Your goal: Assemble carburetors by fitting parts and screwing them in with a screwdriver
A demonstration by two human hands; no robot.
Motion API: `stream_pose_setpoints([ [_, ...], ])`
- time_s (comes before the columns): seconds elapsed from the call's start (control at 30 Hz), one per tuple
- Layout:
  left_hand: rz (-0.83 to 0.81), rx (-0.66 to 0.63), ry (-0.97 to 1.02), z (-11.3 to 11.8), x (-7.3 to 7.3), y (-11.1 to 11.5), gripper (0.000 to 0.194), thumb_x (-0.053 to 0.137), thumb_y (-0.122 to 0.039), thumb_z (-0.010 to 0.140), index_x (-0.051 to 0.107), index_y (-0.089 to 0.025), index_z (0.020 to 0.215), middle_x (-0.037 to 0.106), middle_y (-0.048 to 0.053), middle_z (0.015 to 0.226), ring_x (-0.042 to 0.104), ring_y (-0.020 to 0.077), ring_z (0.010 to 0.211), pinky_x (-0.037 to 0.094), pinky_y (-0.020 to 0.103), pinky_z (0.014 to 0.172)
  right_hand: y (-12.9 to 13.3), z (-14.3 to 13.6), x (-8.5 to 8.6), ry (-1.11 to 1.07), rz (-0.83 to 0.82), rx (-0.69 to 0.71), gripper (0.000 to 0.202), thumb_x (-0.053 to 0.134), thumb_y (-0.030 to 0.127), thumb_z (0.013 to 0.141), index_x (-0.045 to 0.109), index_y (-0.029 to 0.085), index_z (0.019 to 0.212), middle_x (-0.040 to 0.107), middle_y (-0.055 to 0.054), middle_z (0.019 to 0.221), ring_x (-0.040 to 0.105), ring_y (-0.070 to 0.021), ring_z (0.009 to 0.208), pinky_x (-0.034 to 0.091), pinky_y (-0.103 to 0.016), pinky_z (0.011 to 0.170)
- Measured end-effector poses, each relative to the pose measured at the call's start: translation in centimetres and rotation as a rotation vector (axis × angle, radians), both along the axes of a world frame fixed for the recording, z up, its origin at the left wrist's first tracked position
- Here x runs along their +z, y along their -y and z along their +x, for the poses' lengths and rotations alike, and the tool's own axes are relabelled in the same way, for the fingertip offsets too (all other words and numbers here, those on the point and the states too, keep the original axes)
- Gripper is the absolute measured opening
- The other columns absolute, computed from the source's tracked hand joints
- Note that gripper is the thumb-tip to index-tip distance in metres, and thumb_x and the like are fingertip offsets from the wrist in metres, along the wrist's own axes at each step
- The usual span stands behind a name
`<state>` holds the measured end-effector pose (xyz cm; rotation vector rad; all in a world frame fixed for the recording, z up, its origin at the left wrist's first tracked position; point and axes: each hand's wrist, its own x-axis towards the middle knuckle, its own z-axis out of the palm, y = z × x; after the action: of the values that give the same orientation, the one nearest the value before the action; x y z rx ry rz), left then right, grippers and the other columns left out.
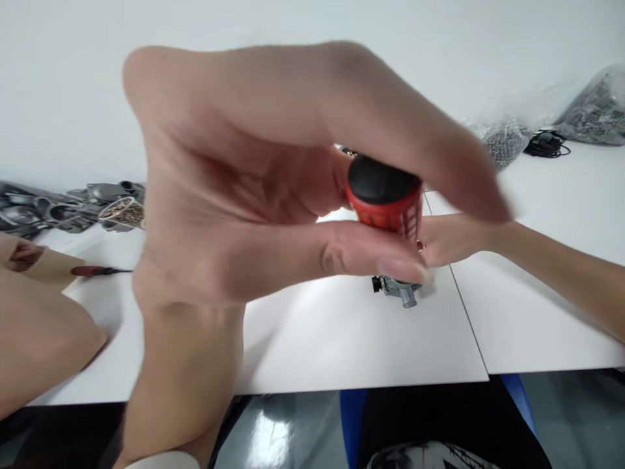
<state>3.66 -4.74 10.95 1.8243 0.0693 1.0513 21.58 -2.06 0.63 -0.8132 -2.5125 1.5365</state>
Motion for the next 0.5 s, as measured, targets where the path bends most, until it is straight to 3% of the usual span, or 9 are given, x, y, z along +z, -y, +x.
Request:
stream_pose_setpoints([
  [0.07,0.039,-0.041,-0.064,-0.2,-0.3,0.4,0.084,0.016,-0.074,0.090,0.041,-0.018,0.148,0.066,0.012,0.084,0.068,0.0232,0.067,0.048,0.028,0.042,0.0,0.0,0.0,0.009,-0.010,0.006,0.022,0.065,0.019,0.084,0.069,0.019,0.106,0.065,-0.005,0.092,0.057,-0.0142,0.079,0.048,-0.026,0.071],
  [0.17,0.120,-0.079,-0.094,-1.3,-1.0,0.1,0.085,0.019,-0.074,0.090,0.045,-0.015,0.145,0.066,0.013,0.085,0.068,0.0225,0.068,0.049,0.028,0.045,-0.1,0.0,-0.2,-0.016,-0.020,0.027,0.025,0.062,0.015,0.084,0.069,0.020,0.108,0.065,-0.005,0.096,0.057,-0.0137,0.081,0.047,-0.025,0.071],
  [0.3,0.184,0.089,-0.186,-1.5,-1.0,-0.7,0.091,0.012,-0.076,0.089,0.052,-0.013,0.140,0.064,0.012,0.070,0.065,0.0225,0.060,0.045,0.030,0.042,0.0,0.0,0.0,-0.020,-0.029,0.025,0.027,0.061,0.012,0.082,0.069,0.018,0.108,0.066,-0.005,0.096,0.056,-0.0133,0.079,0.046,-0.024,0.069],
  [0.37,0.228,0.126,-0.138,-1.5,-1.2,-1.1,0.089,0.014,-0.076,0.089,0.058,-0.013,0.134,0.064,0.009,0.067,0.065,0.0212,0.057,0.049,0.033,0.047,0.1,-0.1,0.1,-0.005,-0.035,0.008,0.028,0.059,0.012,0.083,0.069,0.018,0.108,0.066,-0.005,0.096,0.056,-0.0134,0.079,0.045,-0.024,0.067],
  [0.5,0.225,0.039,-0.169,-2.0,-2.0,-2.0,0.084,0.036,-0.078,0.085,0.068,-0.006,0.113,0.070,0.016,0.096,0.070,0.0273,0.080,0.054,0.035,0.057,0.2,-0.2,0.2,0.042,-0.040,-0.004,0.032,0.056,0.009,0.083,0.067,0.018,0.113,0.065,-0.006,0.100,0.056,-0.0136,0.081,0.044,-0.024,0.066],
])
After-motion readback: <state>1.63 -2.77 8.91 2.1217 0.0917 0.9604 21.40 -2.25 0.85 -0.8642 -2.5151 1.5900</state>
